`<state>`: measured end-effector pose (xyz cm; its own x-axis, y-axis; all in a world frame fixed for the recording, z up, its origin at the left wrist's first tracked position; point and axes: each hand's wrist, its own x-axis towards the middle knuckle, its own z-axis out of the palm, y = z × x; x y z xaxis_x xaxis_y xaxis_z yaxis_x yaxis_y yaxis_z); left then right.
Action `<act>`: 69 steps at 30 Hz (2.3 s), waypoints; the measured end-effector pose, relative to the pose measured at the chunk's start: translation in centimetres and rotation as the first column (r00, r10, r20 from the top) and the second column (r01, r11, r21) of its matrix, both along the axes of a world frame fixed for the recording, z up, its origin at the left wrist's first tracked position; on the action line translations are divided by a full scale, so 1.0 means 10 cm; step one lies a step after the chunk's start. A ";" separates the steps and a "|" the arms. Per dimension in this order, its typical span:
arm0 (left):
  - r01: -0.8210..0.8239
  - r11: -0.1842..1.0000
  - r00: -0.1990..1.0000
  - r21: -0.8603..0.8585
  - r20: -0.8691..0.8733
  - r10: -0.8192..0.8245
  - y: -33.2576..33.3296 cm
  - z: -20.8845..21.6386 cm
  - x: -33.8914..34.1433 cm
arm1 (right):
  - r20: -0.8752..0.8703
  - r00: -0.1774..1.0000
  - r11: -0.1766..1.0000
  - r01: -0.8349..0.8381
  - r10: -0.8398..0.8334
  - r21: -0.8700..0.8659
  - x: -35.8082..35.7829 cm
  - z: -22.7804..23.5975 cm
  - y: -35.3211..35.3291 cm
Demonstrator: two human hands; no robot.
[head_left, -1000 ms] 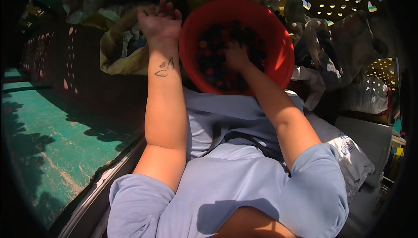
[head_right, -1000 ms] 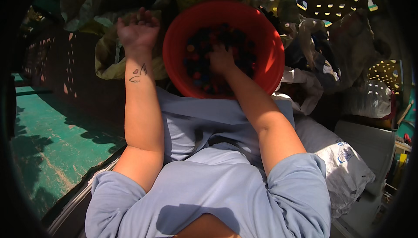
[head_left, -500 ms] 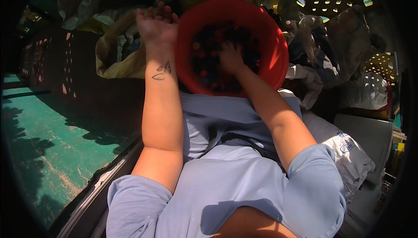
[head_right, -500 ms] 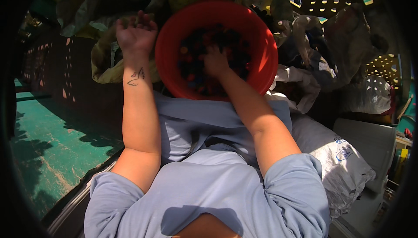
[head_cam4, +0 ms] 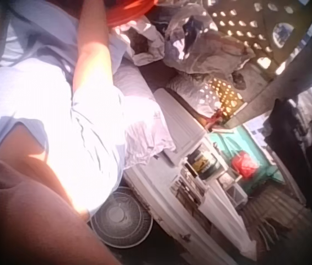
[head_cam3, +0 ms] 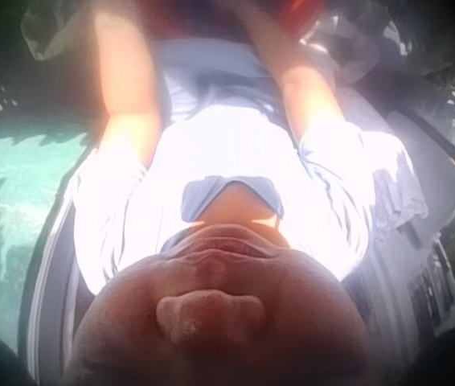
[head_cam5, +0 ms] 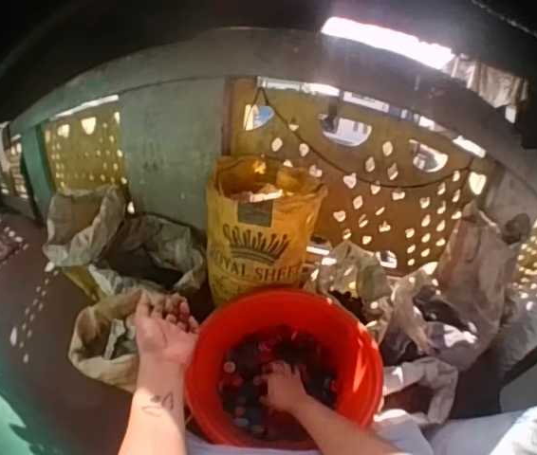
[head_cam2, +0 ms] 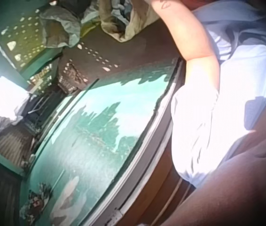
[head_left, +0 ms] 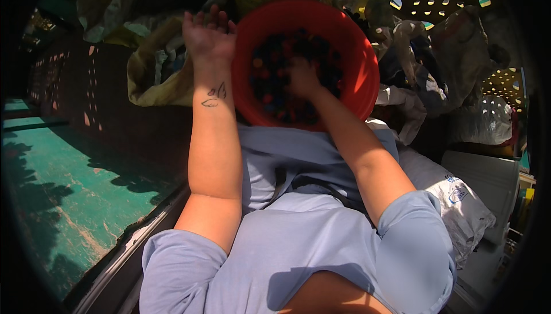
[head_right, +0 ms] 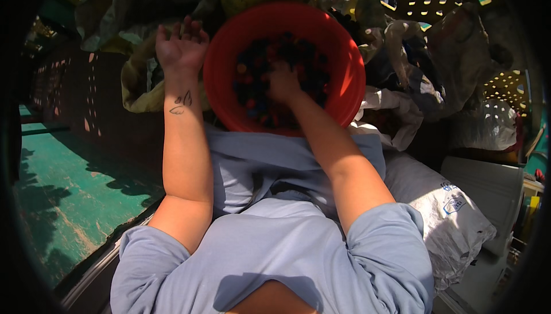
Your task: The person sits cross-legged and sorts colorful plastic bottle caps from a red basin into a nearby white sack. They repeatedly pick up caps by hand, inspect them, and transfer them into the sack.
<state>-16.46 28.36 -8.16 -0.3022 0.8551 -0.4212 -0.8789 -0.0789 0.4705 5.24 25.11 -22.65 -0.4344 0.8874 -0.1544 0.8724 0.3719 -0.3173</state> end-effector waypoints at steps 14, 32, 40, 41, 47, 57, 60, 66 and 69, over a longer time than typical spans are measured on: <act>-0.009 1.000 0.998 -0.023 0.060 0.011 0.01 0.02 -0.03 | -0.495 0.738 0.611 0.666 -0.458 0.428 1.74 1.23 0.92; -0.009 1.000 0.998 0.027 0.057 0.007 0.02 0.00 -0.10 | 0.176 0.982 0.997 0.056 -0.065 0.054 0.17 0.10 0.16; -0.010 0.999 0.999 0.032 0.041 0.009 -0.02 0.04 -0.11 | 0.326 0.939 0.990 0.075 -0.111 0.122 0.02 0.00 0.10; -0.011 0.999 0.999 0.032 0.043 0.009 -0.02 0.04 -0.11 | 0.295 0.949 0.988 0.077 -0.114 0.135 0.02 -0.03 0.10; -0.019 1.000 0.998 0.019 0.064 0.018 -0.02 0.05 -0.12 | 0.071 0.991 0.984 0.104 -0.115 0.142 0.24 -0.10 0.21; -0.011 1.000 0.998 0.008 0.056 0.010 -0.03 0.08 -0.03 | 0.010 0.920 0.911 0.386 -0.391 0.148 0.60 -0.38 0.75; -0.007 1.000 0.999 0.002 0.044 0.007 -0.03 0.09 -0.02 | -0.029 0.943 0.926 0.332 -0.333 0.181 0.60 -0.49 0.75; 0.003 1.000 0.999 0.010 0.041 -0.003 -0.03 0.09 0.00 | 0.020 0.920 0.912 0.386 -0.392 0.136 0.58 -0.55 0.88; 0.006 1.000 0.999 0.010 0.043 -0.006 -0.02 0.10 0.01 | 0.138 0.919 0.920 0.341 -0.369 0.191 0.51 -0.56 0.90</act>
